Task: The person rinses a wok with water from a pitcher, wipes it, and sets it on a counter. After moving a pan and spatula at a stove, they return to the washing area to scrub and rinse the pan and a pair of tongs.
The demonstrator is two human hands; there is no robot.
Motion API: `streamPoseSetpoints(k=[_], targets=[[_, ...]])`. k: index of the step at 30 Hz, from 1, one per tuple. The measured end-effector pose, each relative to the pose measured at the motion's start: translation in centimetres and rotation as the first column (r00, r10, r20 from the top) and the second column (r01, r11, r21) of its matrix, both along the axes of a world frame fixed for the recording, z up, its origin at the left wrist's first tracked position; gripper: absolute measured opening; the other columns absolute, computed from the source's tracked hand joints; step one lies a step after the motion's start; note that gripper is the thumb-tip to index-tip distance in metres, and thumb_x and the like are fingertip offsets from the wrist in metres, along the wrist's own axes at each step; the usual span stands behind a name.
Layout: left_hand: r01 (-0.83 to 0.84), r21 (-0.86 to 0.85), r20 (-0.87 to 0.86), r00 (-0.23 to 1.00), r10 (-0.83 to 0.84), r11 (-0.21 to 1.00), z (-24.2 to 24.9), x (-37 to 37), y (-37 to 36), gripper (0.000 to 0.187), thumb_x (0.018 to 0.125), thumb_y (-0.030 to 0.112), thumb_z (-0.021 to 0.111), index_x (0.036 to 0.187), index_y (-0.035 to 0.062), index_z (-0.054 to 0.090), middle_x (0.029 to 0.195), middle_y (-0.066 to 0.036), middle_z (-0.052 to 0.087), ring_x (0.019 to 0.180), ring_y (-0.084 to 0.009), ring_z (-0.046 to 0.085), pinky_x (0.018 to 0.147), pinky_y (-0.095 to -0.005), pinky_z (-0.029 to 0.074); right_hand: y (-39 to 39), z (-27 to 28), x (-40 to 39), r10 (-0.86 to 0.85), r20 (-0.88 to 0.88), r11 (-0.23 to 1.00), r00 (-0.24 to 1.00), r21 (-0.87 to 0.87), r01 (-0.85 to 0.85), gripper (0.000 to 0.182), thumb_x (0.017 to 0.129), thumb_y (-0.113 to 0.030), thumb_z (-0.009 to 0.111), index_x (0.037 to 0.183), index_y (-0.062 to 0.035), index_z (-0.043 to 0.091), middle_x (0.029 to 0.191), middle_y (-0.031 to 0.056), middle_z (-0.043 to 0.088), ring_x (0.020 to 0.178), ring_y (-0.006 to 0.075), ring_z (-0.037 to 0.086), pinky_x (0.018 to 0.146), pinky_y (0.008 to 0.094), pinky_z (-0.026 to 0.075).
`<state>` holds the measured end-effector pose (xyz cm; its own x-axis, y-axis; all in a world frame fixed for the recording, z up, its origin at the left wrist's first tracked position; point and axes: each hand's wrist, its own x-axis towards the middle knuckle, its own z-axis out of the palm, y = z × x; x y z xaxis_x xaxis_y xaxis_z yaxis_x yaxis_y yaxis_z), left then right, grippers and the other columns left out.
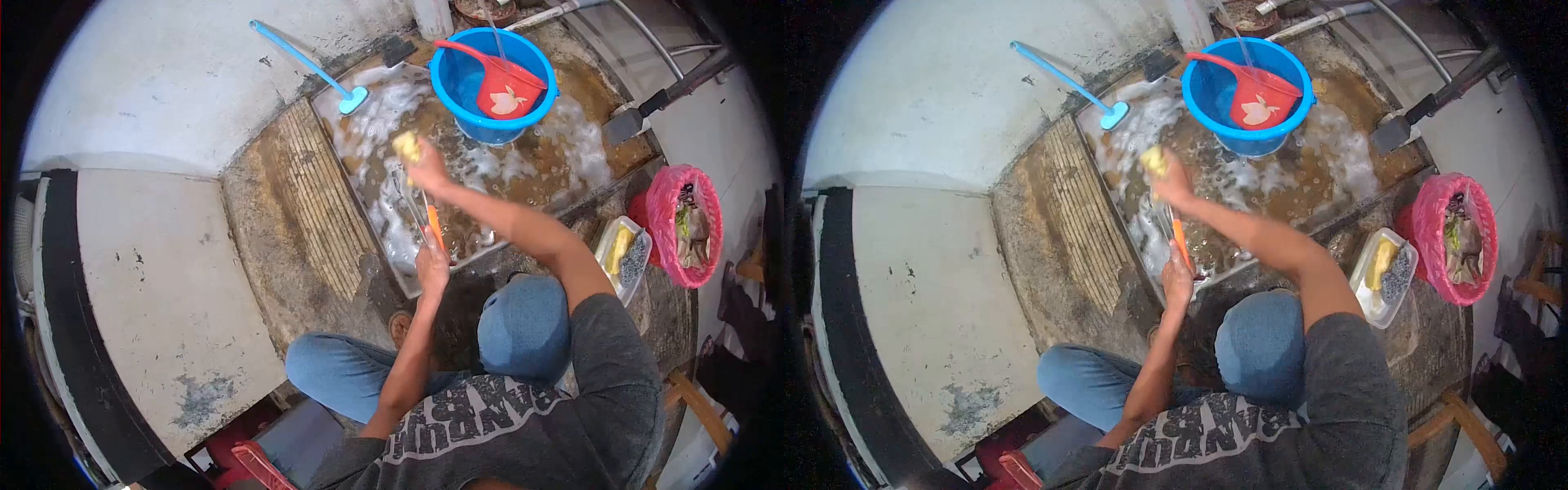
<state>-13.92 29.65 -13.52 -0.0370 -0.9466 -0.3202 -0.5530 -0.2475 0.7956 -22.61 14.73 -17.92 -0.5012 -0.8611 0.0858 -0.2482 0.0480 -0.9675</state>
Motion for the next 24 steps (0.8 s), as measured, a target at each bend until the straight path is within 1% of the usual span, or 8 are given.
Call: streamPoseSetpoints(k=[6,11,13,15,16,17,20,24], targets=[[0.033,0.371,-0.296,0.952,0.084,0.928,0.5,2.0,0.0,0.054,0.086,0.049,0.046,0.068,-0.0007,0.053,0.055,-0.003,0.043,0.052,-0.0144,0.049,0.049,-0.0340,0.048,-4.8,-0.1,-4.0,-0.088,0.447,0.980,0.890,0.198,-0.003,0.032,0.081,-0.031,0.058,0.099,-0.0050,0.056,0.085,0.0095,0.060,0.077,0.0232,0.059,0.068,0.0349,0.045],[0.046,0.256,-0.462,0.883,0.080,0.966,-0.8,4.2,0.0,0.050,0.085,0.047,0.051,0.090,-0.0034,0.051,0.075,-0.010,0.054,0.064,-0.0171,0.057,0.055,-0.0299,0.048,0.1,2.4,-3.1,-0.322,0.918,0.944,0.232,0.330,0.004,0.023,0.088,-0.032,0.047,0.093,-0.0111,0.055,0.079,0.0039,0.053,0.069,0.0124,0.051,0.055,0.0290,0.041],[-0.027,0.235,-0.537,0.830,0.153,0.972,-1.1,4.0,-0.1,0.045,0.086,0.040,0.050,0.098,-0.0037,0.049,0.079,-0.011,0.054,0.065,-0.0168,0.057,0.057,-0.0285,0.048,4.5,-2.8,-1.4,-0.020,0.746,0.929,0.666,0.260,-0.262,0.026,0.088,-0.033,0.046,0.100,-0.0102,0.050,0.085,0.0058,0.053,0.075,0.0149,0.052,0.061,0.0311,0.043],[-0.146,0.072,-0.517,0.840,0.162,0.987,-2.6,3.9,-0.4,0.041,0.086,0.032,0.049,0.104,-0.0040,0.047,0.082,-0.012,0.055,0.065,-0.0160,0.056,0.059,-0.0276,0.048,10.0,1.0,1.6,0.020,0.645,0.896,0.764,0.328,-0.300,0.034,0.088,-0.030,0.046,0.110,-0.0044,0.042,0.094,0.0116,0.053,0.084,0.0210,0.054,0.073,0.0356,0.043],[-0.216,-0.090,-0.454,0.878,0.153,0.972,-4.6,4.2,-0.5,0.039,0.085,0.028,0.049,0.106,-0.0042,0.047,0.082,-0.011,0.055,0.064,-0.0154,0.055,0.059,-0.0273,0.047,12.0,-0.1,3.1,0.157,0.325,0.965,0.933,0.151,-0.216,0.038,0.087,-0.029,0.048,0.113,-0.0022,0.040,0.097,0.0147,0.053,0.090,0.0268,0.054,0.079,0.0388,0.042],[-0.269,-0.251,-0.387,0.908,0.158,0.930,-4.9,4.0,-0.5,0.037,0.085,0.024,0.049,0.108,-0.0045,0.046,0.083,-0.011,0.055,0.063,-0.0148,0.054,0.059,-0.0271,0.047,12.9,0.7,3.6,0.152,0.317,0.965,0.936,0.158,-0.211,0.036,0.086,-0.023,0.049,0.113,-0.0018,0.038,0.099,0.0167,0.053,0.093,0.0293,0.054,0.082,0.0397,0.041],[-0.072,0.035,-0.401,0.912,0.080,0.997,-4.0,4.6,0.3,0.040,0.086,0.018,0.044,0.118,-0.0044,0.039,0.088,-0.009,0.057,0.076,-0.0130,0.055,0.063,-0.0253,0.045,12.2,-1.1,3.3,0.138,0.165,0.954,0.977,0.242,-0.176,0.036,0.082,-0.011,0.050,0.113,-0.0010,0.034,0.102,0.0203,0.052,0.097,0.0320,0.053,0.085,0.0404,0.040],[0.040,0.003,-0.193,0.980,-0.038,0.999,-0.4,2.2,2.0,0.039,0.081,0.016,0.046,0.115,-0.0035,0.045,0.067,-0.006,0.055,0.059,-0.0127,0.051,0.055,-0.0270,0.042,7.3,-1.8,-0.7,-0.056,0.219,0.972,0.974,0.233,0.004,0.040,0.078,-0.001,0.049,0.113,-0.0024,0.030,0.102,0.0201,0.052,0.095,0.0325,0.054,0.080,0.0415,0.043]])
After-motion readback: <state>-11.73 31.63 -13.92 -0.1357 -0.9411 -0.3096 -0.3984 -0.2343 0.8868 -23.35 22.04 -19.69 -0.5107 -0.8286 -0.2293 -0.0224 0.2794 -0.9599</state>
